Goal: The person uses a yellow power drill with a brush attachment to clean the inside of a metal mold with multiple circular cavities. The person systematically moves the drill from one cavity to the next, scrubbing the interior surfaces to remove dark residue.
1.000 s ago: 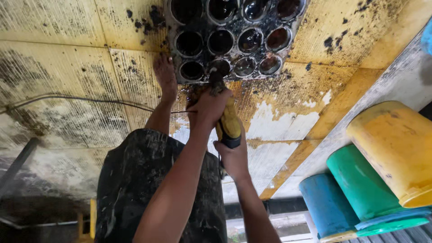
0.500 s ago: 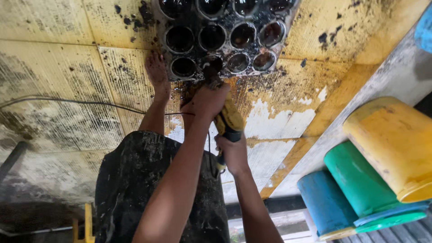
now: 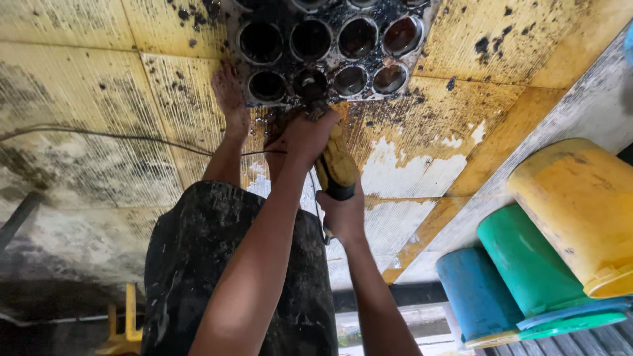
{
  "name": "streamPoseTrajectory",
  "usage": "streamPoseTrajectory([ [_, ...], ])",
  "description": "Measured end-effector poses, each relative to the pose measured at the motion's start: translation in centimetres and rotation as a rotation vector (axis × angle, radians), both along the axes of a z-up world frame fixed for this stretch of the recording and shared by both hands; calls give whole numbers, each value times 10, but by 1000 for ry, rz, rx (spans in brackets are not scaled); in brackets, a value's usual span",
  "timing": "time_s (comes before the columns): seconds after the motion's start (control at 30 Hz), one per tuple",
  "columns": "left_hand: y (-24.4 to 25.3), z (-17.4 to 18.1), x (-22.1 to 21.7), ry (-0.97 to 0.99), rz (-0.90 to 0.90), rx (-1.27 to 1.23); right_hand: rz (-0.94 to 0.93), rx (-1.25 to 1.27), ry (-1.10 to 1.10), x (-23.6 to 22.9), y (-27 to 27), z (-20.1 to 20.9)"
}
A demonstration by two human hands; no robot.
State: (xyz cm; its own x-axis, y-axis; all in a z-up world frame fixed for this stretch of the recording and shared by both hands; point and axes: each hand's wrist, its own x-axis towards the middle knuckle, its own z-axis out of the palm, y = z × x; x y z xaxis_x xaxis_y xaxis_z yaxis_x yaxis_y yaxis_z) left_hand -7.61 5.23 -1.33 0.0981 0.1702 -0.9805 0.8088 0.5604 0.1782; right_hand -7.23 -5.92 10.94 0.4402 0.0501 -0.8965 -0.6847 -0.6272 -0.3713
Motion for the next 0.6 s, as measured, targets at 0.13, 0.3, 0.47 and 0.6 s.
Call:
streamPoseTrajectory([
  [0.13, 11, -9, 8, 30, -85, 21, -36, 131, -21, 0, 6, -7],
  [0.3, 0, -14, 0, -58, 234, -102, -17, 248, -174, -10, 3, -3],
  [0.47, -13, -23, -8, -49, 205, -20, 20, 134, 21, 7, -3, 0],
  [0.6, 7, -23, -9, -134, 277, -153, 97, 104, -35, -2, 23, 13],
])
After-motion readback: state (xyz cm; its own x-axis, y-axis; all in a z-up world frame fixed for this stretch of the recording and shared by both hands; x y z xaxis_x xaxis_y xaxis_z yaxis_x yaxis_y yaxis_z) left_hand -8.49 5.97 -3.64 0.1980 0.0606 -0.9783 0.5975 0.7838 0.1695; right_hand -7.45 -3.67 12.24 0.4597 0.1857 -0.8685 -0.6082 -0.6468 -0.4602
